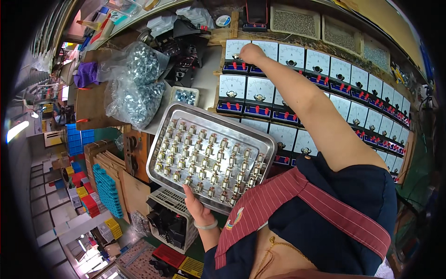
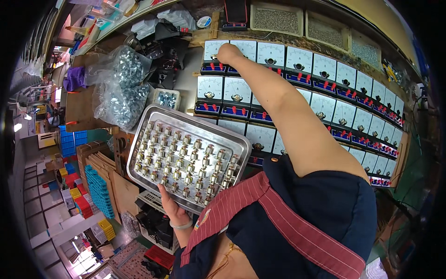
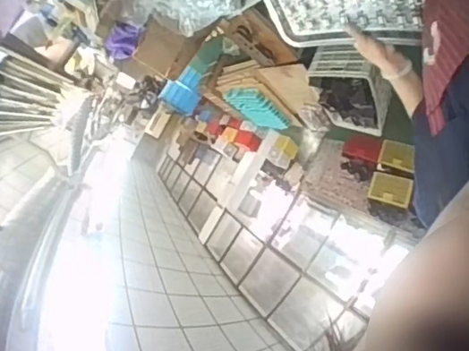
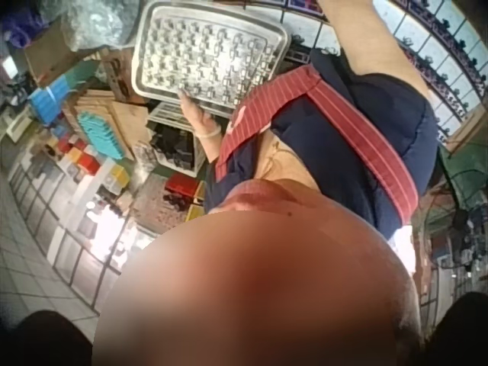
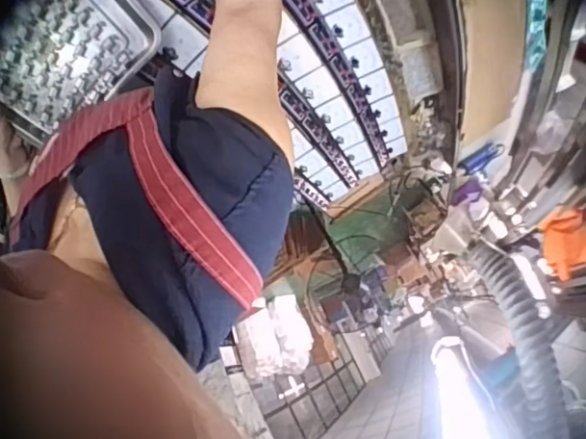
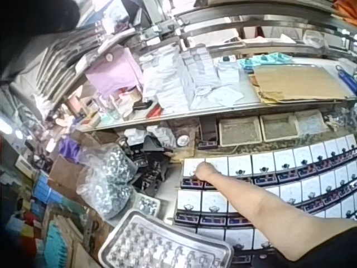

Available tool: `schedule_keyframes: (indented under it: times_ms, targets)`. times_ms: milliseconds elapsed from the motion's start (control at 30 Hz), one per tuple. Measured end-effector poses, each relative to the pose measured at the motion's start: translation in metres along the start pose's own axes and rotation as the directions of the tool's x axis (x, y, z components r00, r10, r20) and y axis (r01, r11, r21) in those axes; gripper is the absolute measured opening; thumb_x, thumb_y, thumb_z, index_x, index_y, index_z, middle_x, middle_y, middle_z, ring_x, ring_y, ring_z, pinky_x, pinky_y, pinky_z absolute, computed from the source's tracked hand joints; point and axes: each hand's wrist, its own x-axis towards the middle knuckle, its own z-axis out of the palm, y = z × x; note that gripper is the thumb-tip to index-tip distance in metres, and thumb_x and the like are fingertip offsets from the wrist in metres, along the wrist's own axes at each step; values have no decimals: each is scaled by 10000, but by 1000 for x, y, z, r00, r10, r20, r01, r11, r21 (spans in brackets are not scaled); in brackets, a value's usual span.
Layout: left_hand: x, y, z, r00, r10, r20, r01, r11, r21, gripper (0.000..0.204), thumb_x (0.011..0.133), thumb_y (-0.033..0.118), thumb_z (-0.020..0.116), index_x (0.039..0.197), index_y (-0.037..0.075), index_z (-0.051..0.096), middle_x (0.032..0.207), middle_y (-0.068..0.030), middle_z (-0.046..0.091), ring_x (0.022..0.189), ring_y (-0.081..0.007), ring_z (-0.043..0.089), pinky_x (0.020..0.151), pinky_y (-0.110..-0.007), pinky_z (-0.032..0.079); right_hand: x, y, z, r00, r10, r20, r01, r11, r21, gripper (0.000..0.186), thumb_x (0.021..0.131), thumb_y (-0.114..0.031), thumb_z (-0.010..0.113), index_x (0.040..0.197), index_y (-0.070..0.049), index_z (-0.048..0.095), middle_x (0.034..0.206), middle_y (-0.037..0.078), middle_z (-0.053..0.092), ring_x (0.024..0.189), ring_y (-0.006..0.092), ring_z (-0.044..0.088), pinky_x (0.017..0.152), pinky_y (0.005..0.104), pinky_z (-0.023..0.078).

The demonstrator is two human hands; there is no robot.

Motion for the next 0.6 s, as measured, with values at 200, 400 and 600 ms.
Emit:
schedule_keyframes:
  times_ms: [200, 400, 600]
  targets:
    - [14, -12, 5, 999, -29, -34, 30, 999, 31, 472, 935, 371, 517, 1199, -20, 505, 1057, -122, 625, 868, -227, 637, 732, -370, 536, -37, -37, -13, 980, 199, -28, -189, 960, 207, 340, 792, -348, 635, 939, -45, 684, 1019, 160, 657, 959, 322, 624, 799, 416, 512]
    - [19, -13, 5, 1000, -17, 18, 14, 990, 138, 427, 935, 320, 535, 1190, -20, 500, 1035, -106, 617, 857, -195, 625, 717, -335, 529, -6, -28, -11, 986, 157, -52, -152, 984, 91, 355, 759, -358, 656, 922, -45, 689, 975, 167, 662, 909, 321, 637, 796, 400, 509]
    - [8, -16, -3, 998, 33, 50, -40, 990, 138, 435, 933, 309, 541, 1216, -15, 475, 1082, -109, 601, 902, -196, 616, 748, -344, 520, -8, -19, -6, 979, 204, -13, -202, 975, 93, 326, 750, -279, 637, 1002, -77, 679, 1066, 130, 654, 992, 285, 627, 829, 389, 513]
